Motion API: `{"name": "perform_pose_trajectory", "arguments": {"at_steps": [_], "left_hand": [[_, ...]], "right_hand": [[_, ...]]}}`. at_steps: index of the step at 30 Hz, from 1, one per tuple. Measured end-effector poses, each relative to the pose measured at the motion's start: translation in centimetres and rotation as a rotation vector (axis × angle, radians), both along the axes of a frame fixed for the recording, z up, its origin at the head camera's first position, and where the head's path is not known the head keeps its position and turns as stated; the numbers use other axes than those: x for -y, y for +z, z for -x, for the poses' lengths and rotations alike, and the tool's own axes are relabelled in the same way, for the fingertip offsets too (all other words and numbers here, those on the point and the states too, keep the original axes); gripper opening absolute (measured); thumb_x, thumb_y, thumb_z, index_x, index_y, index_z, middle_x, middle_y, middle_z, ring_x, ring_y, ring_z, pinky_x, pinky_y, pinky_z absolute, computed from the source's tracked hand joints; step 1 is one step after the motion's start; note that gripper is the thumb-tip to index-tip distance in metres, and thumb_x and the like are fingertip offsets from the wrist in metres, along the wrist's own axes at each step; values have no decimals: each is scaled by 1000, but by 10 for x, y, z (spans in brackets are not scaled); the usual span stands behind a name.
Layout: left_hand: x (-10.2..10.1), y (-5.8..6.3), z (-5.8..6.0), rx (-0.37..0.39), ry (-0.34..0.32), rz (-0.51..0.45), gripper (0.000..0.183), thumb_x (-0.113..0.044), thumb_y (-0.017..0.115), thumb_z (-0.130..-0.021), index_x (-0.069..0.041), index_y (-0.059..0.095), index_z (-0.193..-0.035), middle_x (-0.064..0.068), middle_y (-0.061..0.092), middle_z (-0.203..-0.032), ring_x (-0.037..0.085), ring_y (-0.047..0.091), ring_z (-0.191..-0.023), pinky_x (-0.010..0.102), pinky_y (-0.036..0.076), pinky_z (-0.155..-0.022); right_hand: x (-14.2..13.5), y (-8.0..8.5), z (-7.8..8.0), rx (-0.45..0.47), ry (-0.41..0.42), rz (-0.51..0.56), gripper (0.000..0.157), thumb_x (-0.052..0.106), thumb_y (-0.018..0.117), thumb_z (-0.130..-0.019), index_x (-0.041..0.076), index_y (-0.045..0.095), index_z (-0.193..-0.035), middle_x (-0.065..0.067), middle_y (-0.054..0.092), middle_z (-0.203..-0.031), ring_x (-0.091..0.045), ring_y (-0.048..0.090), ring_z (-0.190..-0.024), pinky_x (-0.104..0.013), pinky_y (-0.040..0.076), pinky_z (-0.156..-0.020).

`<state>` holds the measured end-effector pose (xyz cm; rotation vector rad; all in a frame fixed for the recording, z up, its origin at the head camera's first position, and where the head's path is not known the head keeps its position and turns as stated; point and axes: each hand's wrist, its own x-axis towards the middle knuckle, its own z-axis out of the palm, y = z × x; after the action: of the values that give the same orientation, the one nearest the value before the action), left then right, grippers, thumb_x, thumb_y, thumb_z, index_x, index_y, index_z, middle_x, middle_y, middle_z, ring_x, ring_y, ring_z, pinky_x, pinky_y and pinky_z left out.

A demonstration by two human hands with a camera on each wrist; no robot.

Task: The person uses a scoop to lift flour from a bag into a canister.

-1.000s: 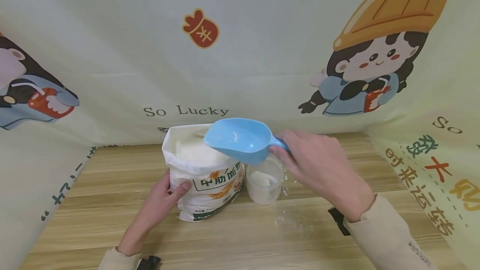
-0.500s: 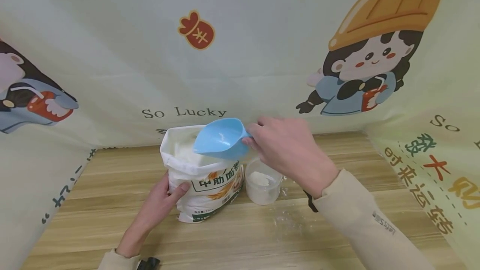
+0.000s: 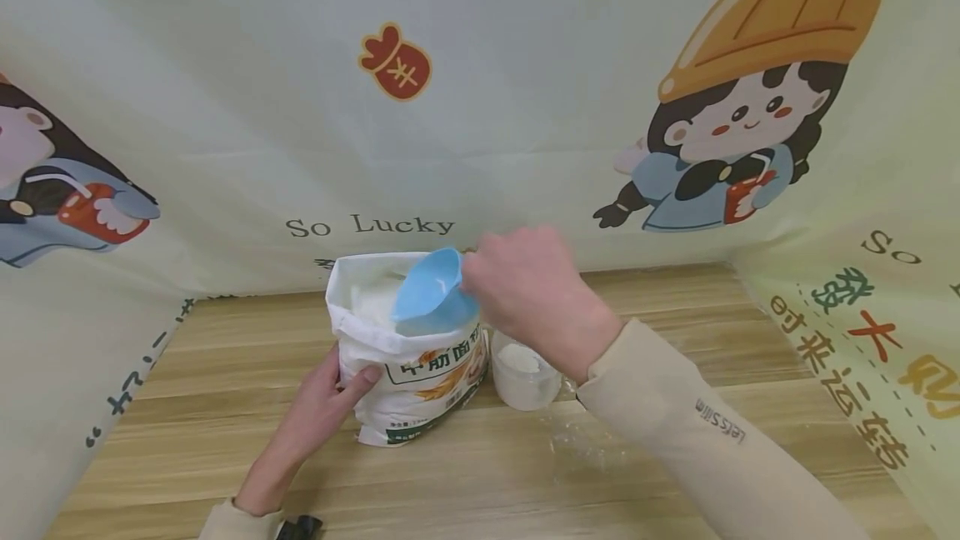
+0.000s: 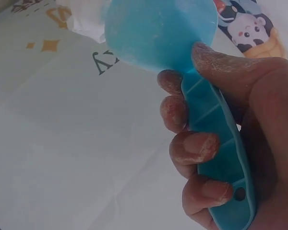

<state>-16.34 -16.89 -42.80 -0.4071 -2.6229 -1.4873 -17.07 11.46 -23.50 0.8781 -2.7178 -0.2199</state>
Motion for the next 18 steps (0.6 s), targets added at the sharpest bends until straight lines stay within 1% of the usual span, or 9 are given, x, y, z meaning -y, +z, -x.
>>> {"name": "perform_pose_trajectory", "arguments": {"at_steps": [4,5,7,9,12,15,18], "left_hand": [[0,0,0,2,6,0,54,-30,68,-102,-8,47,-147,18,65,-133,37,64,-120,55,56,-94],[0,0,0,1,6,-1,54,-30,68,-103,-8,47,-147,18,65,-133,37,64,-120,55,56,-94],[0,0,0,3,6,-3,54,-29,67,-103,-8,47,-148,17,65,-133,36,64,-120,55,56,-94],[0,0,-1,7,4,-5,54,-30,67,-103,-9,47,-148,17,65,-133,36,64,-120,55,56,-94],[0,0,-1,10,3,-6,54,-31,67,-103,-9,47,-148,17,65,-133,36,64,-120,55,56,-94],[0,-1,-1,10,8,-1,54,-31,68,-102,-9,47,-148,17,65,-134,37,63,-121,55,56,-95],[0,-1,-1,13,12,-1,55,-31,68,-102,-9,47,-148,18,64,-135,37,63,-122,56,55,-96]], "right_hand": [[7,-1,1,10,9,-32,22,37,77,-95,15,79,-97,1,58,-71,-15,45,-55,-28,37,-43],[9,-1,1,16,7,-41,19,35,78,-94,16,79,-95,2,57,-71,-14,44,-55,-27,37,-43],[12,-1,1,34,3,-54,20,33,78,-95,16,76,-85,3,53,-66,-13,39,-54,-25,33,-43],[15,0,2,55,-8,-66,26,33,77,-95,17,70,-76,4,46,-60,-12,34,-52,-24,29,-43],[20,0,4,77,-21,-76,41,35,74,-98,17,58,-65,4,37,-56,-11,28,-51,-23,24,-44],[23,-1,5,65,-18,-77,47,33,73,-99,17,51,-60,5,33,-55,-10,26,-50,-23,23,-44],[26,-3,7,44,-14,-80,50,31,72,-99,16,47,-57,4,33,-54,-11,27,-50,-23,23,-44]]}}
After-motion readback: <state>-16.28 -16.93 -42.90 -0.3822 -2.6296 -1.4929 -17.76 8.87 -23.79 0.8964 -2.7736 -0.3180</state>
